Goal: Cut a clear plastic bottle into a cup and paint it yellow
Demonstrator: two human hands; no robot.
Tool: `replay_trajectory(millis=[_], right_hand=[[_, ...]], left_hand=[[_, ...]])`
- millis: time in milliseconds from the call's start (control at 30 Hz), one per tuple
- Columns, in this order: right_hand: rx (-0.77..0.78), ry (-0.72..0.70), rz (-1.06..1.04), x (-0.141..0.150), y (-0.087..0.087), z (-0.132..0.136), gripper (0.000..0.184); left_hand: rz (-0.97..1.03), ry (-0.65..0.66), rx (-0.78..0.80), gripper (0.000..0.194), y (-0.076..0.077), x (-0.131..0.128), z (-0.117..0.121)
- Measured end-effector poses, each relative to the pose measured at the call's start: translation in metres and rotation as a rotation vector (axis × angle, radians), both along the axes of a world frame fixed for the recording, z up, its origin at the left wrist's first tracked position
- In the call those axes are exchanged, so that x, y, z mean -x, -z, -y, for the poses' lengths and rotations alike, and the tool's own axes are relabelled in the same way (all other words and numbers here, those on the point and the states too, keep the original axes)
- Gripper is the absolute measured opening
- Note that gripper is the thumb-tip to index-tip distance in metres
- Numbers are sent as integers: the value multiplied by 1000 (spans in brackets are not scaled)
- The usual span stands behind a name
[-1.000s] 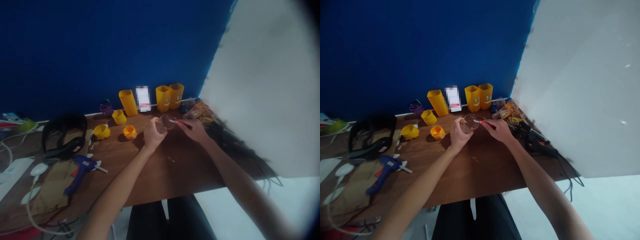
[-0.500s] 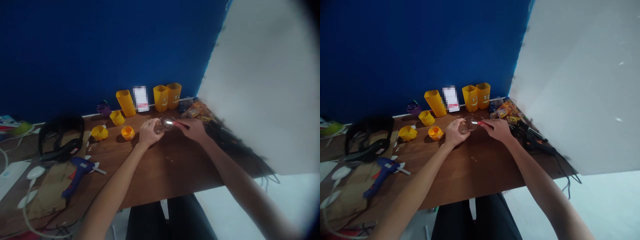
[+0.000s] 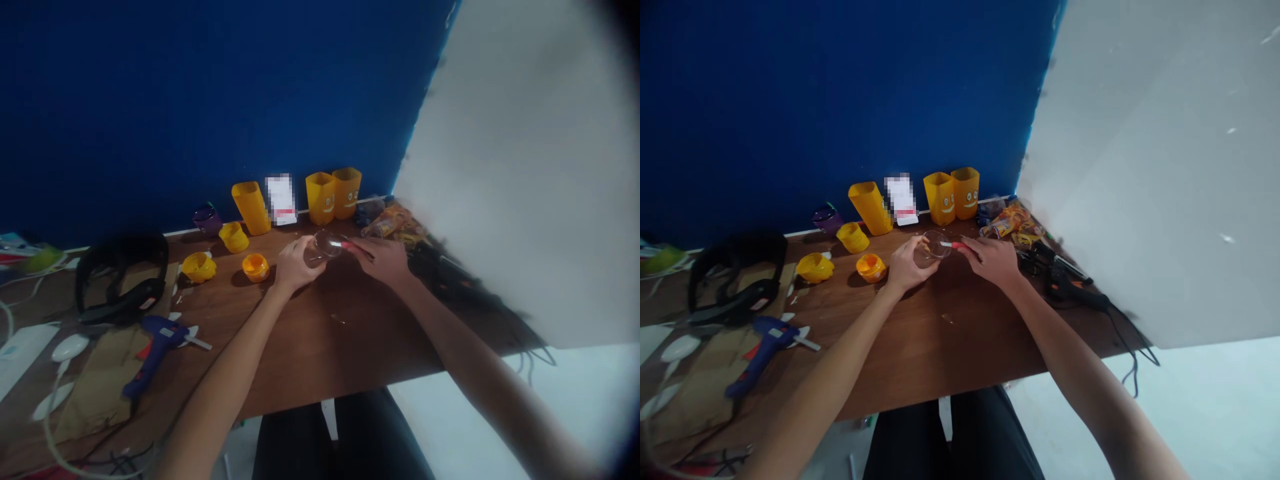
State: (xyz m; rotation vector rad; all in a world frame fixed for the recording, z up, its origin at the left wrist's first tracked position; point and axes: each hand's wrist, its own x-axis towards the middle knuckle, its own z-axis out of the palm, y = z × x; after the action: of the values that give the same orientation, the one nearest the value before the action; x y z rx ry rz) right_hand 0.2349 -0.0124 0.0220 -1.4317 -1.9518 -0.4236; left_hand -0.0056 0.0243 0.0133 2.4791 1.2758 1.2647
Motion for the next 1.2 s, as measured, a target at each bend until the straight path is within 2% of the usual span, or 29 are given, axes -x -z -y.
replay_trajectory(millis=[433,600,667,767,900,1033,1200], right_hand=[[-238,41,146,6,6,-1,32],[-275,92,-13,0,2,-3,30],[-252,48,-123,-3,1,-3,30],[-147,-141,-259,-6,2,-3,29],[27,-375,-309,-2,2,0,28],[107,-393,-301,1,-2,3,28],[86,-371,-289,-3,-4,1,28]], left_hand=[[104,20,-12,50,9,1,-5],[182,111,59,49,10,-1,0],[253,166,89,52,10,-3,1],[378,220,128,58,13,-6,1],[401,207,158,60,17,-6,-1],[322,181,110,63,18,-4,1],[265,141,8,63,20,-4,1]])
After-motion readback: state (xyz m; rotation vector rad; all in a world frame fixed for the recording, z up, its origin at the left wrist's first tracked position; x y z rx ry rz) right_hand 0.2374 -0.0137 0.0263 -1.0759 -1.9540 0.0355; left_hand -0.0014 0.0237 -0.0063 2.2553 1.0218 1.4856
